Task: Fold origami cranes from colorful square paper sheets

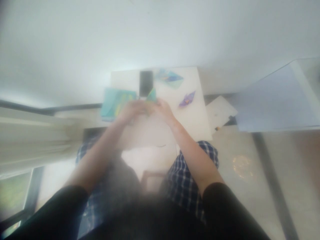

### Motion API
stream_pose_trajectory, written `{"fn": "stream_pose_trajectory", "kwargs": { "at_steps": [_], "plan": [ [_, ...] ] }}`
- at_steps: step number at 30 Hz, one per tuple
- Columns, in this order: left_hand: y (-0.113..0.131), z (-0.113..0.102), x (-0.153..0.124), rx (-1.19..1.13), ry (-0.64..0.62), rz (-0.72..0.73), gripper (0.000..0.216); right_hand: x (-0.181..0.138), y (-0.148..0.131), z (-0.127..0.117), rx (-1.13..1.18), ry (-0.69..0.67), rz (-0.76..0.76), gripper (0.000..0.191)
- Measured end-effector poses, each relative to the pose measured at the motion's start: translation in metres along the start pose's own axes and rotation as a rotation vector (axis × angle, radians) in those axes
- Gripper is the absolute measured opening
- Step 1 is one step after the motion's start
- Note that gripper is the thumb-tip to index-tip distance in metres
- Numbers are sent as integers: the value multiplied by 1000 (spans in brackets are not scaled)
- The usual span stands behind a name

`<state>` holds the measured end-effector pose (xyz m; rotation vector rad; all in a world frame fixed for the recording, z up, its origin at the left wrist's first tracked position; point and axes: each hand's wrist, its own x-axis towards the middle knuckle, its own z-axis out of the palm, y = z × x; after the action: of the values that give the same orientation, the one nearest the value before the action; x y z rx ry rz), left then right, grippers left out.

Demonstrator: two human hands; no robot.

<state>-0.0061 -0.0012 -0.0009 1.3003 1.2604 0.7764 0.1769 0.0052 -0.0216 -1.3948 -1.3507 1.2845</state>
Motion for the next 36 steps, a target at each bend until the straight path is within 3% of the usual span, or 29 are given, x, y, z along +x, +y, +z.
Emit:
{"fn": "stream_pose_trajectory", "kwargs": {
  "at_steps": [4, 9, 16, 22, 36],
  "plan": [
    [-3, 4, 3, -52, 39, -43, 32, 2, 1, 1, -58, 58, -25, 27],
    [2, 9, 4, -10, 134, -85, 29, 6, 8, 1, 30, 140, -73, 39],
    [11, 8, -1, -17, 72, -89, 37, 8, 10, -4, 15, 159, -82, 28],
    [11, 5, -3, 27, 22, -53, 29, 8, 9, -6, -31, 134, -101, 26],
    [3, 5, 0, 47, 45, -44, 27, 2, 3, -7, -125, 145, -123, 23]
  ]
}}
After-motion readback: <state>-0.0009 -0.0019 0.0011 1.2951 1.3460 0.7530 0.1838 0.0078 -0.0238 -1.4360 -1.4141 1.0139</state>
